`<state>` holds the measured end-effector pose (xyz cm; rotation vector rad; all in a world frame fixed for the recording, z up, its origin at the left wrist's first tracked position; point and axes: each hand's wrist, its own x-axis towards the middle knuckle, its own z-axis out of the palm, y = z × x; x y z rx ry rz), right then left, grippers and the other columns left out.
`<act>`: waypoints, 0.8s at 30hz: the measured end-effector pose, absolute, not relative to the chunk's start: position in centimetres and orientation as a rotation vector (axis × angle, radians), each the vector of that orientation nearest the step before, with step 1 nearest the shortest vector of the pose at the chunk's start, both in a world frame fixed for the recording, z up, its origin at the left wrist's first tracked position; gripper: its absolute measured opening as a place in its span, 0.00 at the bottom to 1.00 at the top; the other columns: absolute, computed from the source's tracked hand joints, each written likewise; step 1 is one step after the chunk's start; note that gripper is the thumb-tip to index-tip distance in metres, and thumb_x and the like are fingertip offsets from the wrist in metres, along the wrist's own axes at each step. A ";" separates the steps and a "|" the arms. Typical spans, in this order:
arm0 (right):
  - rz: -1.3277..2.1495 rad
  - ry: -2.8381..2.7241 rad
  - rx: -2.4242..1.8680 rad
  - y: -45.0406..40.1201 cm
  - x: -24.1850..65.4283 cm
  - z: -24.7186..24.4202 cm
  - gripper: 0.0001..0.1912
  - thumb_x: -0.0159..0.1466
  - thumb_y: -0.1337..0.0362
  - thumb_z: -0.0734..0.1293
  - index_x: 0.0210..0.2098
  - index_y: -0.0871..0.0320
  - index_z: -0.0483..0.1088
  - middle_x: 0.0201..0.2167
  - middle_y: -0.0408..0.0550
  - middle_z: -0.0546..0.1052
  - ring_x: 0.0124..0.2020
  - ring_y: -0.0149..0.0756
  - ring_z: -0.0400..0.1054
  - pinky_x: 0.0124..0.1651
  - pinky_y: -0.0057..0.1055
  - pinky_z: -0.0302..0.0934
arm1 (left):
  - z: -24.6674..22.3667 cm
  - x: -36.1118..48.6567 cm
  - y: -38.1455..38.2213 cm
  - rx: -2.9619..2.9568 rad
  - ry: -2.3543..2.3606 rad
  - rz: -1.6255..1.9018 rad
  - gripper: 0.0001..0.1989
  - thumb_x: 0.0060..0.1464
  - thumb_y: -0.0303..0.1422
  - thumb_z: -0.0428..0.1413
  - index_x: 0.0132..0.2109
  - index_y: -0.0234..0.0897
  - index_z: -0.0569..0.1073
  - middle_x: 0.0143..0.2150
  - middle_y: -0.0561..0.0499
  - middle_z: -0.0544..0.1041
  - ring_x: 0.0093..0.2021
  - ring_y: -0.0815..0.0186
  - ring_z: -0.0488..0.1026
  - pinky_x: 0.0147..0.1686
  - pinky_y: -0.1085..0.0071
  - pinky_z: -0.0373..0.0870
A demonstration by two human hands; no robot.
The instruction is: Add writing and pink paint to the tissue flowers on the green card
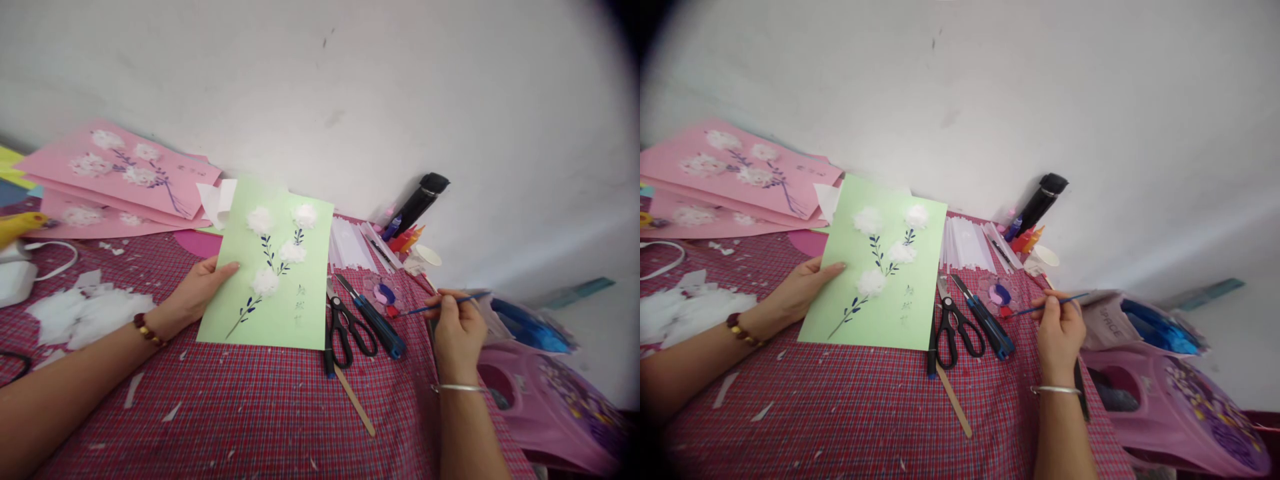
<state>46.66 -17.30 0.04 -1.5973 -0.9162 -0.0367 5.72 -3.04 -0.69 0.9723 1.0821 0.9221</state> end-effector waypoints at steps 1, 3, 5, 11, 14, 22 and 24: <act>-0.031 -0.918 -1.597 -17.3 46.6 0.0 0.14 0.63 0.54 0.63 0.37 0.60 0.69 0.27 0.44 0.73 0.18 0.29 0.62 0.26 0.30 0.60 | -0.7 5.7 -3.0 0.972 1.086 0.926 0.13 0.48 0.35 0.63 0.42 0.39 0.75 0.30 0.50 0.81 0.23 0.62 0.78 0.23 0.68 0.78; -0.017 -0.923 -1.598 -17.3 46.6 0.1 0.14 0.63 0.55 0.62 0.37 0.60 0.69 0.27 0.44 0.73 0.18 0.30 0.63 0.26 0.30 0.60 | -0.7 5.7 -3.0 0.972 1.096 0.927 0.13 0.49 0.35 0.63 0.42 0.38 0.75 0.29 0.50 0.81 0.23 0.62 0.77 0.23 0.68 0.77; -0.008 -0.927 -1.596 -17.3 46.5 0.1 0.13 0.63 0.55 0.62 0.37 0.59 0.69 0.27 0.44 0.73 0.18 0.30 0.63 0.26 0.30 0.60 | -0.7 5.8 -3.0 0.968 1.101 0.923 0.12 0.50 0.34 0.62 0.43 0.39 0.75 0.30 0.50 0.81 0.23 0.62 0.78 0.23 0.67 0.78; -0.017 -0.927 -1.596 -17.3 46.2 0.3 0.13 0.63 0.55 0.62 0.37 0.59 0.69 0.26 0.44 0.73 0.18 0.30 0.62 0.26 0.30 0.60 | -0.8 5.8 -2.9 0.960 1.089 0.925 0.10 0.51 0.32 0.61 0.42 0.39 0.75 0.30 0.50 0.81 0.23 0.62 0.77 0.23 0.68 0.78; 0.001 -0.928 -1.585 -17.3 46.2 0.4 0.13 0.63 0.55 0.63 0.37 0.59 0.69 0.27 0.44 0.73 0.18 0.30 0.62 0.26 0.31 0.60 | -1.1 5.6 -2.8 0.974 1.087 0.926 0.11 0.51 0.33 0.62 0.43 0.39 0.75 0.30 0.50 0.81 0.24 0.62 0.78 0.23 0.67 0.78; -0.024 -0.947 -1.599 -17.3 45.9 0.6 0.12 0.64 0.57 0.63 0.37 0.59 0.69 0.26 0.43 0.73 0.18 0.30 0.63 0.26 0.30 0.60 | -1.3 5.5 -2.8 0.978 1.093 0.918 0.16 0.48 0.36 0.64 0.44 0.38 0.74 0.30 0.51 0.81 0.25 0.62 0.78 0.25 0.67 0.79; -0.017 -0.951 -1.592 -17.3 46.0 0.6 0.11 0.64 0.57 0.63 0.37 0.59 0.69 0.26 0.43 0.73 0.19 0.29 0.63 0.26 0.29 0.60 | -1.1 5.7 -2.7 0.976 1.119 0.919 0.15 0.48 0.37 0.64 0.43 0.39 0.74 0.30 0.51 0.81 0.24 0.62 0.77 0.24 0.67 0.78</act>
